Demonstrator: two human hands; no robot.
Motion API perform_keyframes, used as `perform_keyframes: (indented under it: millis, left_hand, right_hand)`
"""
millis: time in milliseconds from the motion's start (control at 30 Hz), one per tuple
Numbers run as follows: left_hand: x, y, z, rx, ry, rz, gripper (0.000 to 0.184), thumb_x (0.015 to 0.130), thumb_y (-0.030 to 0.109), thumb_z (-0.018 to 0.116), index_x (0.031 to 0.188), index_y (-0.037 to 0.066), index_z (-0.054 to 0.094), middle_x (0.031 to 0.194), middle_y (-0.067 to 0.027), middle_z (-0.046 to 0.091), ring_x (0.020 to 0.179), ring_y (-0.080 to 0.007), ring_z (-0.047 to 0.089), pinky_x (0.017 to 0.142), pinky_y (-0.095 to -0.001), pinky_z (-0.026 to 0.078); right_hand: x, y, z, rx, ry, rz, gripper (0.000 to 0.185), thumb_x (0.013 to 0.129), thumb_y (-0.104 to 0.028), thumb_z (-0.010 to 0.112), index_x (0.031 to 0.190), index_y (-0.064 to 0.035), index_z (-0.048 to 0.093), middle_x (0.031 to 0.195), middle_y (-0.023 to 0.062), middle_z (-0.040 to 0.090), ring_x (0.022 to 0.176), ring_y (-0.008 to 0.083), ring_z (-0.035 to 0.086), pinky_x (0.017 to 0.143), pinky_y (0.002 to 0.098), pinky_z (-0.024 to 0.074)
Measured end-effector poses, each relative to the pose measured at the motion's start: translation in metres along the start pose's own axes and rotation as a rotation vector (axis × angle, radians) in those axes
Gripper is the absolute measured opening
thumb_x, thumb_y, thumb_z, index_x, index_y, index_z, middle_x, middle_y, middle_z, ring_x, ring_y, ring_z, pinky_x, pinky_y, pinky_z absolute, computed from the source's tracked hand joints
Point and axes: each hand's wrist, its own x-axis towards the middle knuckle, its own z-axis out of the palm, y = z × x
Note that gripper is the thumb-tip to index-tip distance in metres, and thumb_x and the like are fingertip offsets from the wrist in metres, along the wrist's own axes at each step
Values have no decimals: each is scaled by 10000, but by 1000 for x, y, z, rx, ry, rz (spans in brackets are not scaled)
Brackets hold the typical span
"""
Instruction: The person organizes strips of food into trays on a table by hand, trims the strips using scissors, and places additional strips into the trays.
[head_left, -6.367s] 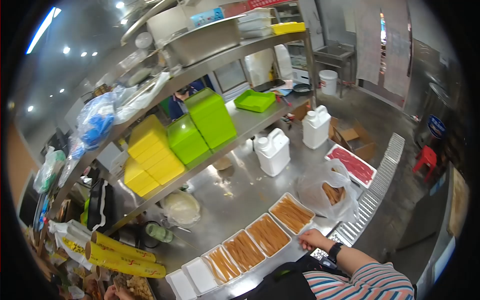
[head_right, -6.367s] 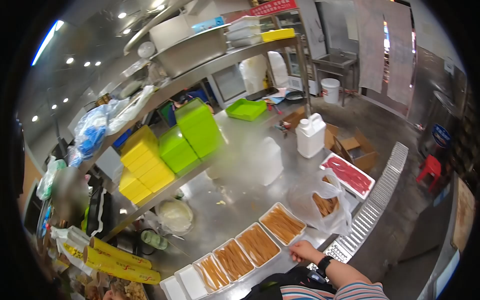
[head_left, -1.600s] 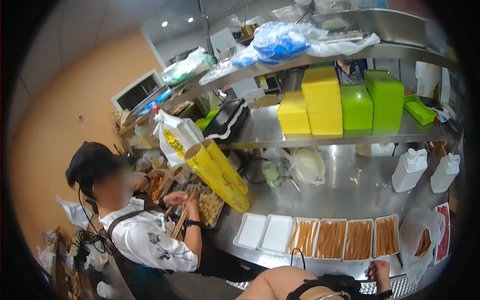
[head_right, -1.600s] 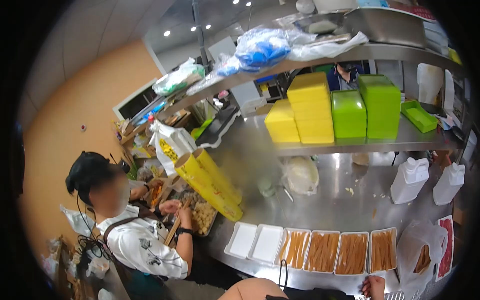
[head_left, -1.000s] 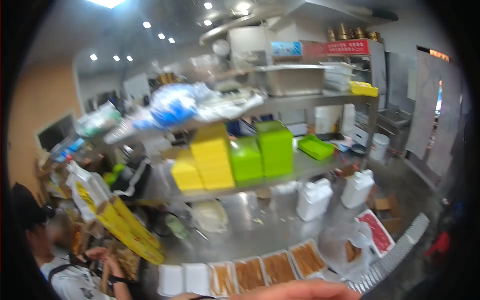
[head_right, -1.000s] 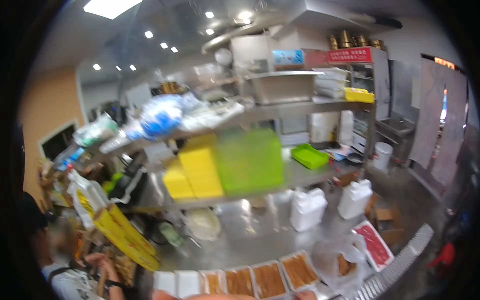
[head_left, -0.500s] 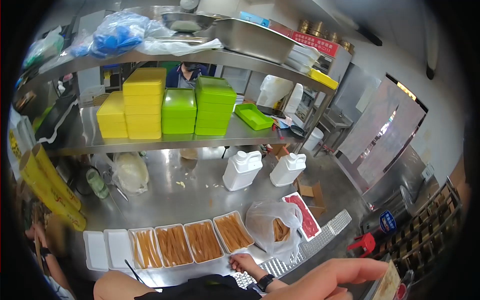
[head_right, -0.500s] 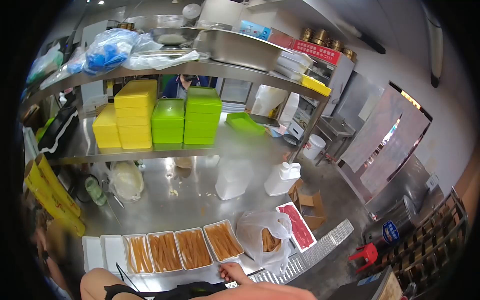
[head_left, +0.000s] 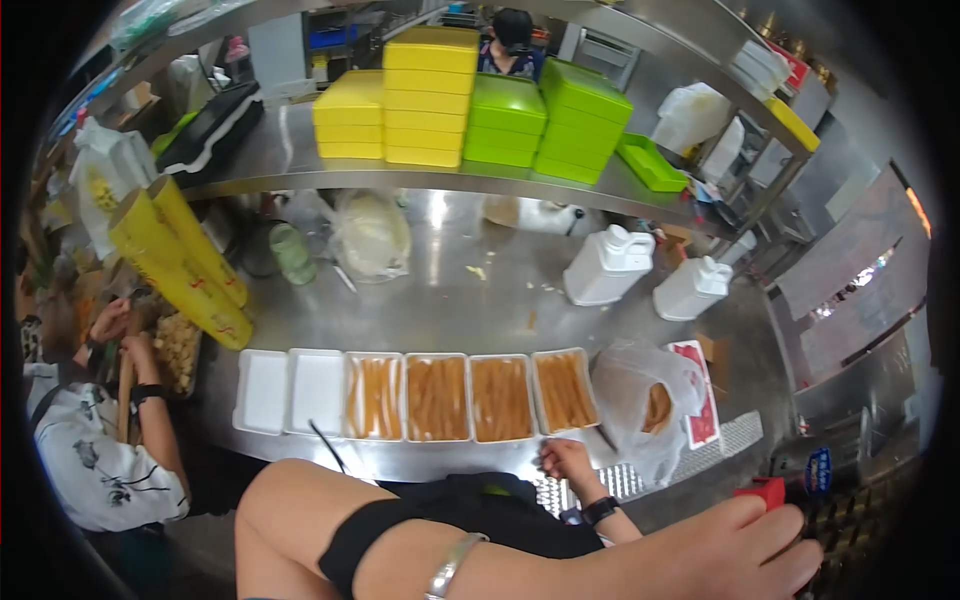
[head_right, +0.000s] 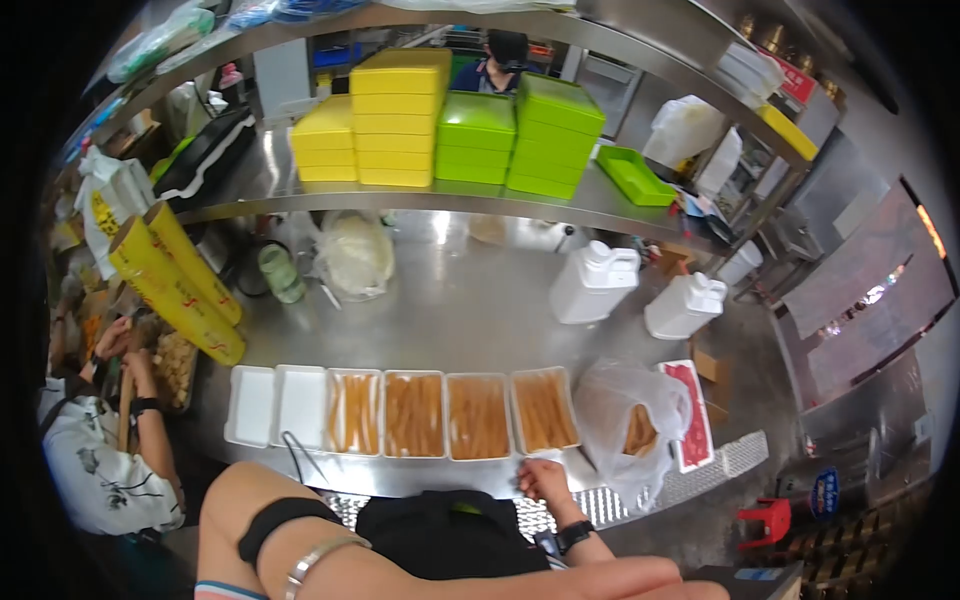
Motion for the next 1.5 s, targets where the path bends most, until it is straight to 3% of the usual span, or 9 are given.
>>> perform_keyframes:
  millis: [133, 200, 267, 400, 467, 667, 1267, 1433, 1500]
  left_hand:
    - [-29, 2, -37, -101, -574, -117, 130, 713, 153, 590, 717, 26, 566, 732, -75, 506, 686, -223, 489, 598, -329, 408]
    - [-65, -27, -59, -332, -790, -687, 190, 821, 159, 546, 948, 18, 551, 863, -150, 575, 768, -318, 612, 748, -414, 498]
    - [-92, -46, -108, -2, -928, -716, 274, 889, 229, 561, 1100, 54, 565, 952, -107, 609, 803, -268, 615, 713, -325, 501]
    - [-226, -39, -196, -24, -431, -1710, 185, 889, 192, 587, 965, 24, 606, 733, -7, 591, 639, -70, 535, 561, -220, 435]
    - [-280, -32, -211, 54, -288, -1922, 148, 905, 179, 567, 903, 37, 609, 715, 24, 566, 583, -22, 482, 500, -167, 375]
    - [-383, -37, -224, 314, 234, -1815, 217, 945, 182, 487, 790, 49, 560, 533, -8, 519, 361, -72, 425, 333, -193, 317]
    - [-372, -37, -229, 197, 260, -1932, 187, 918, 218, 543, 810, 66, 556, 620, -22, 598, 450, -73, 522, 422, -182, 422]
    - [-310, -36, -198, 486, 107, -1660, 110, 832, 128, 663, 779, 45, 612, 630, -7, 583, 492, -94, 529, 453, -222, 406]
    - [-283, -51, -194, 849, -247, -1165, 101, 757, 98, 710, 801, 43, 638, 680, -43, 596, 572, -171, 571, 517, -279, 445]
  right_hand:
    - [-4, -7, 2, 5, 0, -3, 306, 894, -265, 512, 759, -12, 618, 543, 57, 575, 366, 105, 486, 319, 222, 349]
    - [-3, -5, 1, -20, 10, -2, 307, 896, -267, 508, 760, -15, 618, 543, 56, 575, 366, 103, 487, 316, 221, 350]
    - [-6, -4, 1, 6, -13, -20, 298, 898, -256, 501, 759, -15, 607, 555, 56, 579, 370, 102, 492, 320, 219, 353]
    - [-10, -8, 3, -13, 14, -8, 302, 900, -258, 498, 753, -14, 597, 562, 67, 587, 376, 111, 495, 346, 227, 375]
    - [-7, -5, 1, 18, 0, -5, 304, 899, -259, 501, 748, -12, 594, 564, 74, 591, 377, 116, 499, 351, 231, 382]
    - [-11, -9, 3, 17, 17, -2, 295, 895, -256, 512, 747, -13, 594, 567, 77, 596, 371, 117, 497, 350, 236, 386]
    - [-8, -6, 2, 37, 3, -3, 284, 886, -250, 512, 745, -16, 591, 557, 69, 590, 365, 112, 490, 335, 218, 369]
    - [-6, -3, 1, 26, 8, -6, 266, 880, -237, 512, 754, -16, 590, 558, 73, 591, 366, 109, 491, 328, 226, 371]
    - [-7, -5, 2, 16, 7, 3, 262, 878, -234, 513, 755, -16, 591, 557, 71, 590, 364, 109, 491, 327, 226, 371]
